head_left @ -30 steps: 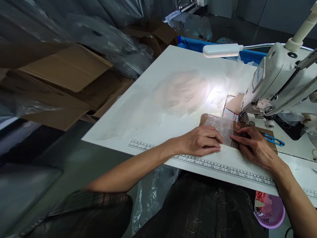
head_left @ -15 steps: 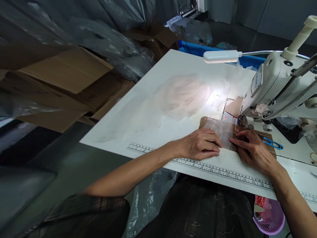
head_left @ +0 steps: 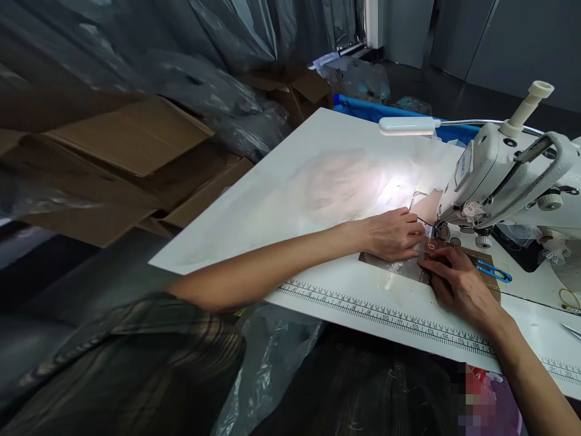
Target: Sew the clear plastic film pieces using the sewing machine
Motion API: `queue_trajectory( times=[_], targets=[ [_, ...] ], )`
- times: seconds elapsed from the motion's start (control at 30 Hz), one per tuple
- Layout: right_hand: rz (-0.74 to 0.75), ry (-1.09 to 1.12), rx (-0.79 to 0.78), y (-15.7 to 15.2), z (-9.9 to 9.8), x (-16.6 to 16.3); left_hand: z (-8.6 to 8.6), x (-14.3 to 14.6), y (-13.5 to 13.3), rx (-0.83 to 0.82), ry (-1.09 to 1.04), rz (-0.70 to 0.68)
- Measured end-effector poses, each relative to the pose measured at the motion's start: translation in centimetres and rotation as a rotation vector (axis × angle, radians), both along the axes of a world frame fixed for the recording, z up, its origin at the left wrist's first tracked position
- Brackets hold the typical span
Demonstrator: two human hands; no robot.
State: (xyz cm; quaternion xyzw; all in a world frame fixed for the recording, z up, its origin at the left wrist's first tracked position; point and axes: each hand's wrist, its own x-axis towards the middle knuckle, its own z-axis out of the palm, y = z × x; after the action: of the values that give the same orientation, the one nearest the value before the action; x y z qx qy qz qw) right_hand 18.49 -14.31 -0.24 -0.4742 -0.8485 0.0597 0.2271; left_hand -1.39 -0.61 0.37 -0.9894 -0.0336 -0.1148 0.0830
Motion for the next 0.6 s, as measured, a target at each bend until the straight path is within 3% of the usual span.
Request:
queue_trajectory(
  times=[0.27,0.6],
  targets=[
    [-0.091,0.006,0.060,0.1,-0.8,0.3,-0.7,1.6,0.0,0.062,-0.037,0.101],
    [-0.116,-0.003,0.066,-0.2,-0.7,-0.1,-0.4,1.2,-0.6,0.069,-0.034,0.139]
  ],
)
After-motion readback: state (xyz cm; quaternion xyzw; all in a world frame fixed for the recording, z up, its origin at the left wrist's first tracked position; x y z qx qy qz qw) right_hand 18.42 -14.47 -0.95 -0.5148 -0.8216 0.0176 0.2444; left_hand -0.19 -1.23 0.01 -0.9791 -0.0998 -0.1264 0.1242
